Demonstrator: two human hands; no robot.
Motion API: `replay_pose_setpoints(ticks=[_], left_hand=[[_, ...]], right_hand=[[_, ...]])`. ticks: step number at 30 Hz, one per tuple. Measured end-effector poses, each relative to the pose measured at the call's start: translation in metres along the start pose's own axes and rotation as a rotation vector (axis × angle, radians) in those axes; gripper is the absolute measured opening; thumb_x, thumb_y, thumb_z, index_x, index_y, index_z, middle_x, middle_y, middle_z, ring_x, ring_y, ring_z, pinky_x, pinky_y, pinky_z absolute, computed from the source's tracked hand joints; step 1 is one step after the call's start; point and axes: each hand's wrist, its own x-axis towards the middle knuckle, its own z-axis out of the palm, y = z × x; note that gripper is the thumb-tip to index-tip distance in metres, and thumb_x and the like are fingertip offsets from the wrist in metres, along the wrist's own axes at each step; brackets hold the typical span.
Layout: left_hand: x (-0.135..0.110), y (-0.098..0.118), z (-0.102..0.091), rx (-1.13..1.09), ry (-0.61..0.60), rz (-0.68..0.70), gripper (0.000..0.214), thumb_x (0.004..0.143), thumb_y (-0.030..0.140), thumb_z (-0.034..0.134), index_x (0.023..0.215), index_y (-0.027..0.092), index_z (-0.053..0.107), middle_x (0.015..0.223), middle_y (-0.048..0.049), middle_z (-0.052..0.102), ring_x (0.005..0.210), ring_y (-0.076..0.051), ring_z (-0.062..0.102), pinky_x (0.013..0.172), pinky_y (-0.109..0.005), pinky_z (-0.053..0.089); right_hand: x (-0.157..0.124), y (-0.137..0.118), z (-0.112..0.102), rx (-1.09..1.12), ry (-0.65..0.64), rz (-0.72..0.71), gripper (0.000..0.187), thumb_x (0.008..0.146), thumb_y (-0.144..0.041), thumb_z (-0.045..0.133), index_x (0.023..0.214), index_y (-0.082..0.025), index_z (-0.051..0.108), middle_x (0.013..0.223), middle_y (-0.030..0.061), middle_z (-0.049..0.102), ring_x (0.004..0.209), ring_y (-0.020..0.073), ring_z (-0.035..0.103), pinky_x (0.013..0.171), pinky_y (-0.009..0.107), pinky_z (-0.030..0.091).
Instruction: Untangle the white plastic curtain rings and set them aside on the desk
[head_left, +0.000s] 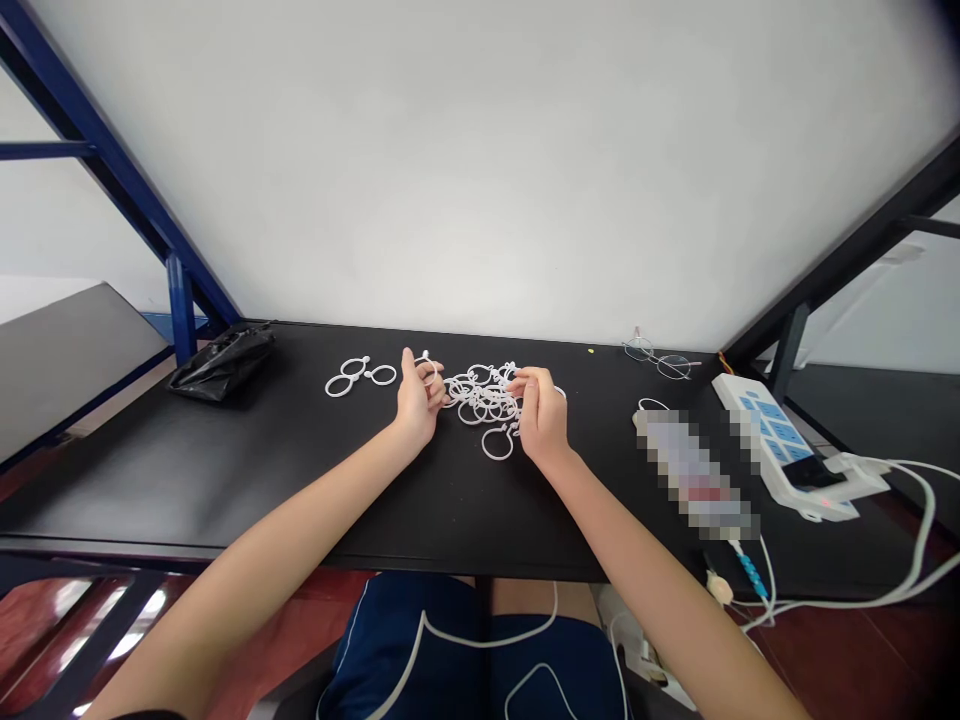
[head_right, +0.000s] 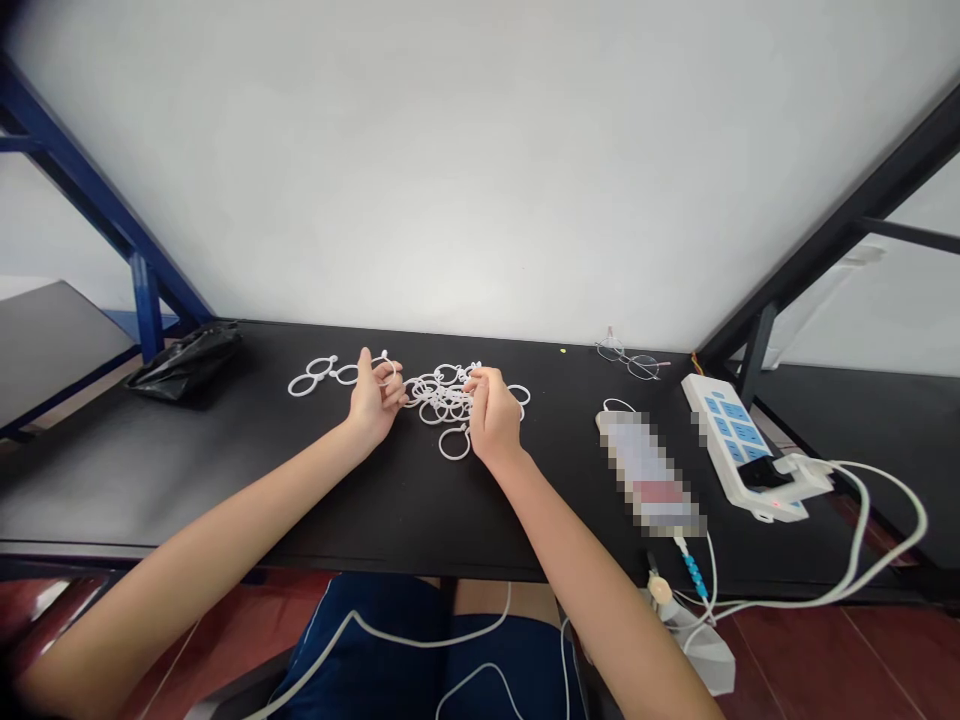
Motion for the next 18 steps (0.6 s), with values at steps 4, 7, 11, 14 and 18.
replay_pose_setpoints(ticks=[4, 7, 11, 14, 18], left_hand=[[0.012, 0.001, -0.008, -0.136, 0.183, -0.021, 0.037, 0.094, 0.053, 0.043, 0.079, 0.019, 0.043, 0.05, 0.0097, 0.036, 0.034, -0.004, 0.025, 0.043, -0.018, 0.033], [0.015, 0.001, -0.009, -0.175, 0.233, -0.037, 0.023, 0.097, 0.039, 0.04, 0.085, 0.019, 0.043, 0.055, 0.0075, 0.044, 0.036, -0.004, 0.028, 0.045, -0.018, 0.033], [0.015, 0.002, -0.009, -0.208, 0.234, -0.043, 0.022, 0.097, 0.036, 0.034, 0.09, 0.018, 0.045, 0.057, 0.0055, 0.047, 0.038, -0.006, 0.031, 0.045, -0.019, 0.033], [0.016, 0.005, -0.009, -0.223, 0.224, -0.065, 0.031, 0.098, 0.04, 0.026, 0.09, 0.018, 0.046, 0.055, 0.0046, 0.045, 0.038, -0.007, 0.031, 0.044, -0.021, 0.032], [0.018, 0.011, -0.01, -0.256, 0.227, -0.088, 0.036, 0.098, 0.042, 0.022, 0.089, 0.017, 0.046, 0.055, 0.0045, 0.044, 0.039, -0.008, 0.031, 0.044, -0.021, 0.03]], right_hand=[[0.002, 0.005, 0.004, -0.102, -0.111, -0.083, 0.017, 0.089, -0.015, 0.04, 0.089, -0.021, 0.056, 0.089, 0.0069, 0.067, 0.087, 0.0218, 0.062, 0.079, 0.038, 0.048], [0.002, 0.006, 0.006, -0.153, -0.156, -0.108, 0.01, 0.085, -0.015, 0.049, 0.085, -0.021, 0.056, 0.086, 0.0054, 0.067, 0.087, 0.0232, 0.06, 0.085, 0.042, 0.045], [0.002, 0.007, 0.007, -0.161, -0.182, -0.086, 0.006, 0.083, -0.017, 0.055, 0.086, -0.021, 0.057, 0.088, 0.005, 0.068, 0.089, 0.0241, 0.061, 0.088, 0.044, 0.044], [0.001, 0.007, 0.007, -0.172, -0.191, -0.081, 0.006, 0.082, -0.017, 0.057, 0.086, -0.021, 0.057, 0.091, 0.0056, 0.068, 0.09, 0.0248, 0.061, 0.089, 0.045, 0.043], [0.001, 0.008, 0.007, -0.194, -0.233, -0.069, 0.009, 0.08, -0.015, 0.057, 0.087, -0.021, 0.057, 0.091, 0.0054, 0.069, 0.09, 0.025, 0.061, 0.091, 0.046, 0.042]])
